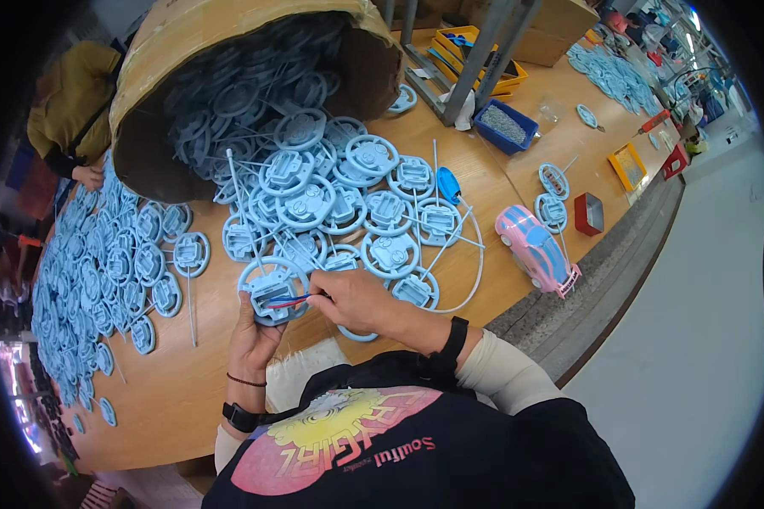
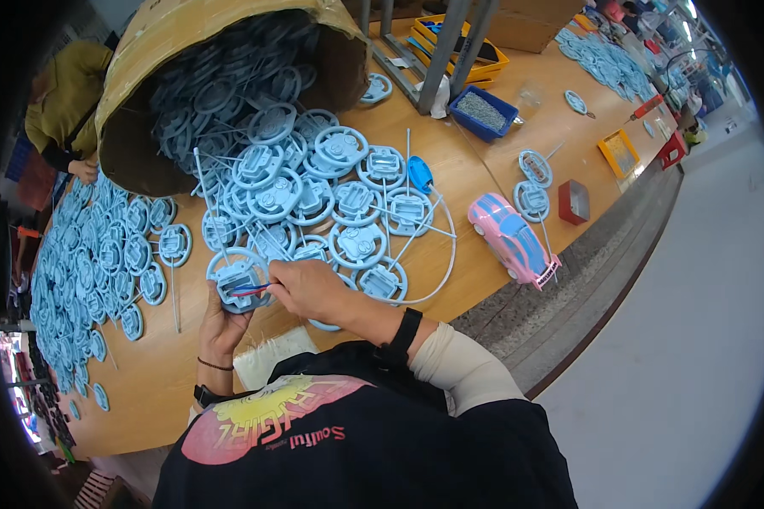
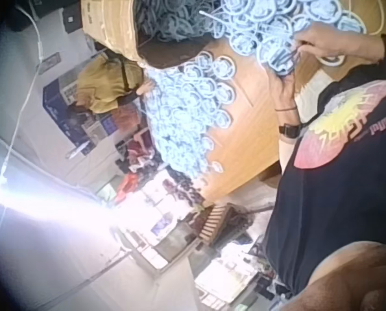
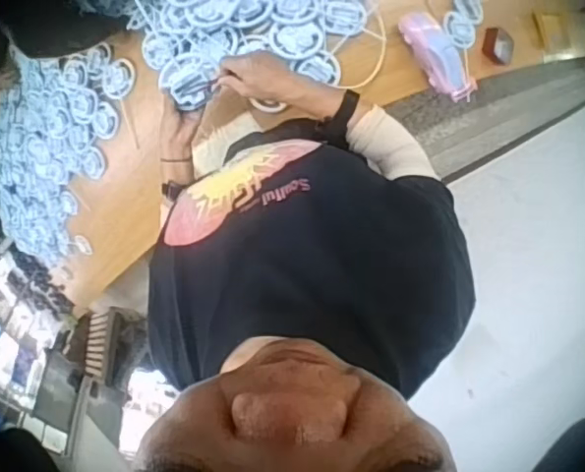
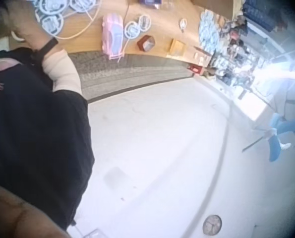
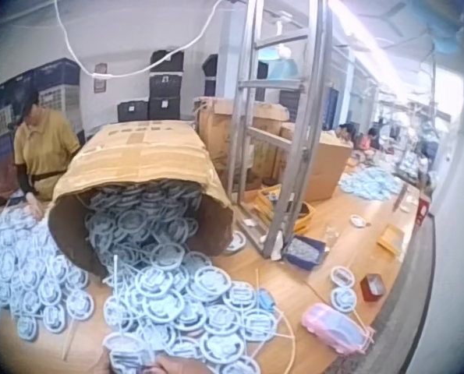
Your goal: The person repeatedly picks up light blue plastic circular components and white plastic sticks from a table. They insert the sticks into the center of the components and use a red-handled tool to press or secure the connection. The assembled units are placed back on the table.
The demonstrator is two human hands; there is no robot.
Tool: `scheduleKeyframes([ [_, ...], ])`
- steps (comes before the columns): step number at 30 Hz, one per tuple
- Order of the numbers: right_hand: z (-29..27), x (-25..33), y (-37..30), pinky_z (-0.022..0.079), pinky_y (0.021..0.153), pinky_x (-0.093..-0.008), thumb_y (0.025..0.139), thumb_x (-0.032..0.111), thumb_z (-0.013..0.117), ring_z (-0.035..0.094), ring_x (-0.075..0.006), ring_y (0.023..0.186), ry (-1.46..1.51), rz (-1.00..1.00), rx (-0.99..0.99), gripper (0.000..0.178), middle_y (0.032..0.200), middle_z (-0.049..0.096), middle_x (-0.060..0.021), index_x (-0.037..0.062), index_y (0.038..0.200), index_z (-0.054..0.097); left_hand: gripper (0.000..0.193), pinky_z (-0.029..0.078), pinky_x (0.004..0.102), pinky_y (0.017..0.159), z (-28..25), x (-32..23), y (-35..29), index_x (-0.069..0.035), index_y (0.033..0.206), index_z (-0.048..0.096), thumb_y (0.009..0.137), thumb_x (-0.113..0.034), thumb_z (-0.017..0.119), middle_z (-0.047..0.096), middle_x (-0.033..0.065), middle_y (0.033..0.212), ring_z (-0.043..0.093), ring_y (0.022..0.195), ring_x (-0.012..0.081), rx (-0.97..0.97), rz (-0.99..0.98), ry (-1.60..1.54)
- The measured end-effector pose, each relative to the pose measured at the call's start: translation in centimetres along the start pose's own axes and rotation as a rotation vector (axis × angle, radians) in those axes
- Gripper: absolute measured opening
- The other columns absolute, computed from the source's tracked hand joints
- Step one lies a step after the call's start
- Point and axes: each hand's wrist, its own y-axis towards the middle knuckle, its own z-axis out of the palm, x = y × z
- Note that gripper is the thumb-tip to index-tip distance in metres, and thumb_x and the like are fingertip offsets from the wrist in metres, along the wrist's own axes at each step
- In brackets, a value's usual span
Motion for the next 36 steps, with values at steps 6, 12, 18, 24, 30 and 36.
scheduleKeyframes([
  [6, 1.4, -0.1, 0.8, 0.044, 0.057, -0.0427, 0.08, 0.021, 0.058, 0.058, -0.0342, 0.064, 0.012, 0.031, 0.066, 0.017, 0.067, 0.058, -0.0129, 0.0053, 0.078, 0.052, 0.036, 0.045, 0.0355, 0.093, -4.1, -1.1, 1.7, -0.006, 0.115, 0.049, 0.089, -0.03, 0.052, 0.055, 0.0078, 0.115, 0.053, 0.107, 0.0191, 0.008, 0.109, 0.081],
  [12, 2.0, 0.0, 0.9, 0.044, 0.054, -0.0383, 0.079, 0.019, 0.061, 0.058, -0.0306, 0.06, 0.033, -0.003, 0.041, 0.015, 0.066, 0.059, -0.0107, 0.0052, 0.08, 0.054, 0.028, 0.048, 0.0309, 0.085, -3.1, -1.5, 0.9, -0.005, 0.11, 0.052, 0.09, -0.025, 0.051, 0.059, 0.0048, 0.105, 0.057, 0.096, 0.0156, 0.01, 0.183, 0.136],
  [18, 1.9, -0.3, 0.7, 0.043, 0.056, -0.041, 0.079, 0.021, 0.059, 0.058, -0.0321, 0.063, 0.019, 0.078, 0.168, 0.017, 0.067, 0.059, -0.0119, 0.0053, 0.08, 0.054, 0.028, 0.051, 0.0301, 0.08, -7.1, -2.3, 0.9, -0.006, 0.108, 0.054, 0.092, -0.029, 0.047, 0.06, 0.0067, 0.105, 0.059, 0.094, 0.0164, 0.016, 0.289, 0.404],
  [24, 0.6, -1.7, 0.0, 0.045, 0.057, -0.0318, 0.08, 0.02, 0.062, 0.059, -0.0227, 0.063, 0.066, 0.193, 0.094, 0.019, 0.07, 0.061, -0.0099, 0.0027, 0.082, 0.055, 0.038, 0.047, 0.0357, 0.088, -11.5, -10.5, -0.3, -0.005, 0.116, 0.051, 0.092, -0.035, 0.046, 0.058, 0.0073, 0.111, 0.056, 0.1, 0.0198, -0.141, 0.532, 0.162],
  [30, -0.1, -1.1, -0.2, 0.045, 0.058, -0.0322, 0.08, 0.021, 0.062, 0.061, -0.0236, 0.064, 0.172, 0.205, 0.05, 0.02, 0.071, 0.063, -0.0098, 0.0028, 0.084, 0.057, 0.044, 0.039, 0.0406, 0.095, -9.9, -21.0, 4.4, -0.007, 0.121, 0.049, 0.089, -0.037, 0.05, 0.052, 0.0057, 0.12, 0.049, 0.107, 0.0235, 0.07, 0.978, 0.461],
  [36, -1.0, -1.5, -0.9, 0.045, 0.058, -0.0285, 0.08, 0.021, 0.063, 0.061, -0.0185, 0.065, 0.193, 0.284, -0.004, 0.021, 0.071, 0.063, -0.0101, 0.0009, 0.085, 0.058, 0.065, 0.044, 0.0336, 0.087, -5.3, -12.0, 13.3, 0.004, 0.119, 0.048, 0.075, -0.04, 0.066, 0.056, 0.0184, 0.115, 0.056, 0.102, 0.028, -0.32, 0.735, 1.712],
])
